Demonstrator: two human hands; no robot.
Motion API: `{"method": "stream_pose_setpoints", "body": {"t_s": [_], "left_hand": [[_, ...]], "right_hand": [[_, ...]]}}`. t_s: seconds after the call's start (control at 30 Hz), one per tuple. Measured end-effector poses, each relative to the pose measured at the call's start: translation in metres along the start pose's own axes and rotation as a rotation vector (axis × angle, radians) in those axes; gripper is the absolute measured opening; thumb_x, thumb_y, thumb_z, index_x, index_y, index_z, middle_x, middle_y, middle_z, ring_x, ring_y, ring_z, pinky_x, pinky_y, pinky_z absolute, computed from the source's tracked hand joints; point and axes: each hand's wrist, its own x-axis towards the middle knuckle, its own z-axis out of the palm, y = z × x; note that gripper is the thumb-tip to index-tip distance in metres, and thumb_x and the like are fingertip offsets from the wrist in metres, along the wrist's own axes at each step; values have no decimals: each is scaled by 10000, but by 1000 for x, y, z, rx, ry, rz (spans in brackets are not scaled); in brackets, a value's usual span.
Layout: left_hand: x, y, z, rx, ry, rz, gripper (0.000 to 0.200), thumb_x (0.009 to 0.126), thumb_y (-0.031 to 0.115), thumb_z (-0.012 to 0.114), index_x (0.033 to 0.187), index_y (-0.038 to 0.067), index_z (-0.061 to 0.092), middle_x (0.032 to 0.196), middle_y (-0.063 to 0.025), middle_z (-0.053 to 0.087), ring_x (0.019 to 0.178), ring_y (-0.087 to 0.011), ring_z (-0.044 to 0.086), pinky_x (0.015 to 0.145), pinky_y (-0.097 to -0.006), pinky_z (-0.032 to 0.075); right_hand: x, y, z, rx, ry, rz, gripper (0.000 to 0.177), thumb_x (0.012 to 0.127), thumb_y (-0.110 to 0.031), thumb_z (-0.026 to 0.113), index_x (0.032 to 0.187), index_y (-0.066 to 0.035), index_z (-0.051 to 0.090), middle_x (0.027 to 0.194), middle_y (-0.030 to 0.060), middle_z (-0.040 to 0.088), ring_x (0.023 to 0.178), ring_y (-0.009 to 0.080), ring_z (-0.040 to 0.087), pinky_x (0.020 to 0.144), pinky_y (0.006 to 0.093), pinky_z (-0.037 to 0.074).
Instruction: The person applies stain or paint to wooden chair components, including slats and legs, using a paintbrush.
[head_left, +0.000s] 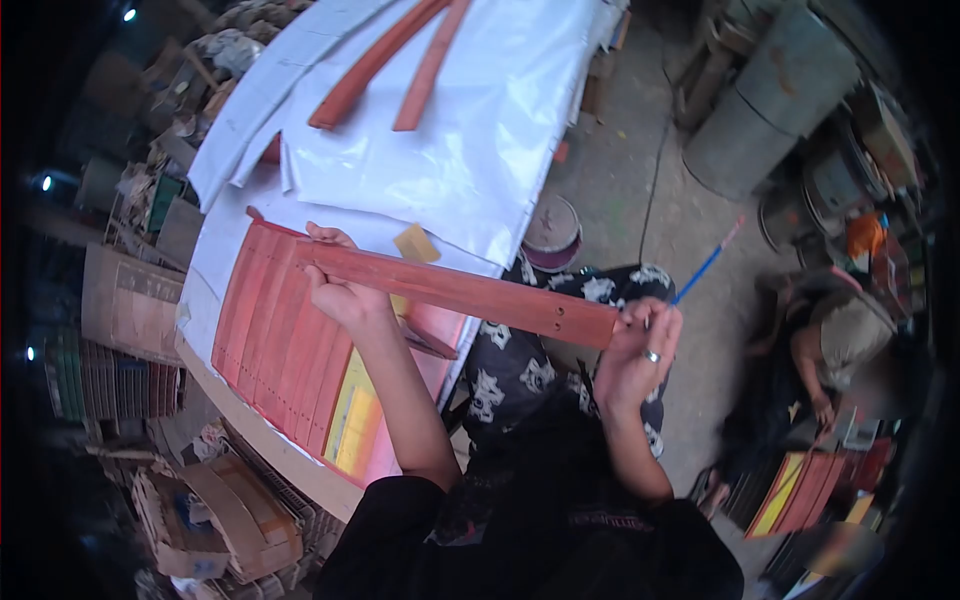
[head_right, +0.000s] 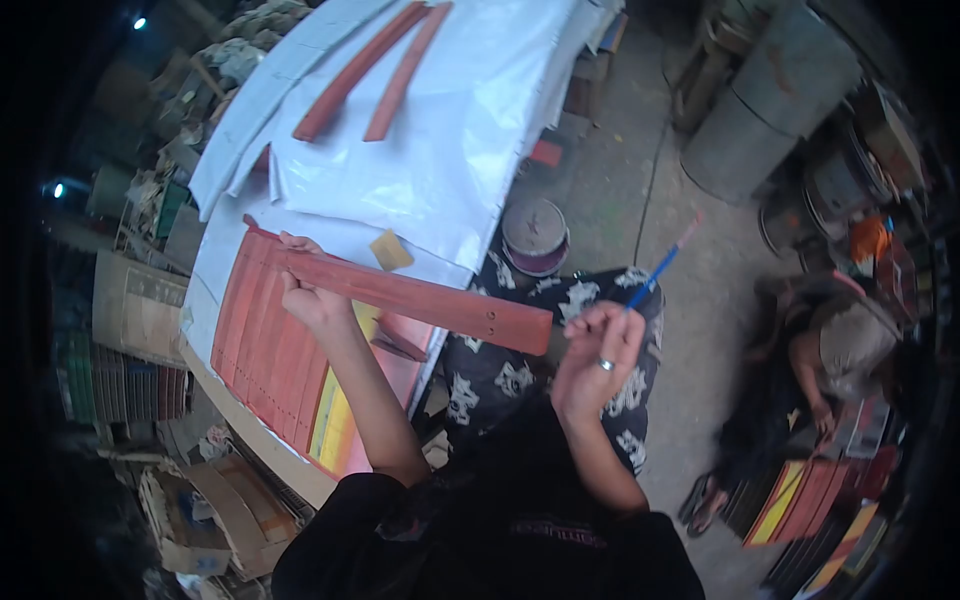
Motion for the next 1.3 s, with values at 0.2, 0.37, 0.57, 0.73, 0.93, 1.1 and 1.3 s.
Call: {"method": "stream_pose_setpoints", "body": {"t_s": [0.2, 0.37, 0.57, 0.73, 0.93, 1.1, 1.3], "left_hand": [[62, 47, -33, 301, 265, 231, 428, 999, 269, 245, 1151, -73, 452, 1118, -177, 540, 978, -301, 553, 843, -444, 507], [94, 30, 0, 248, 508, 401, 416, 995, 278, 255, 1148, -55, 450, 1128, -174, 536, 997, -302, 550, 852, -460, 502], [154, 0, 53, 266, 611, 671, 402, 990, 289, 266, 1146, -35, 446, 1141, -171, 532, 1020, -303, 546, 862, -480, 495], [246, -22, 87, 409, 595, 872, 414, 942, 75, 274, 1352, 66, 217, 1234, -141, 432, 1036, -264, 525, 914, -384, 441], [305, -45, 99, 502, 708, 946, 561, 821, -119, 286, 1334, 98, 223, 1196, -153, 411, 1040, -293, 522, 869, -254, 393], [291, -55, 82, 580, 702, 941, 663, 794, -162, 285, 1387, 110, 168, 1208, -211, 401, 1059, -318, 523, 902, -307, 410], [277, -59, 29, 536, 648, 884, 600, 831, -139, 270, 1372, 102, 173, 1250, -217, 412, 1078, -297, 525, 927, -334, 423]], "right_hand": [[5, -1, -44, -124, 79, 52, 146, 1013, -210, 433, 994, -67, 457, 876, 39, 488, 762, 114, 482, 652, 261, 418], [10, -8, -65, -181, 111, 43, 142, 1012, -209, 434, 982, -73, 461, 874, 23, 477, 768, 95, 473, 648, 231, 394], [25, -9, -72, -186, 163, -49, 137, 1004, -193, 455, 999, -56, 465, 888, 27, 479, 753, 97, 455, 636, 235, 392], [32, -10, -69, -188, 163, -48, 158, 1013, -197, 432, 929, -65, 448, 837, 21, 468, 718, 93, 459, 602, 235, 391], [36, -3, -74, -187, 159, -20, 163, 1013, -215, 438, 938, -72, 455, 822, 8, 472, 711, 82, 458, 584, 223, 383], [34, 2, -62, -173, 169, 32, 159, 1010, -223, 446, 941, -81, 461, 825, 4, 481, 711, 79, 460, 594, 226, 383], [28, 2, -61, -209, 112, 42, 146, 1010, -212, 443, 935, -89, 461, 822, 9, 483, 728, 83, 464, 605, 230, 385]]}}
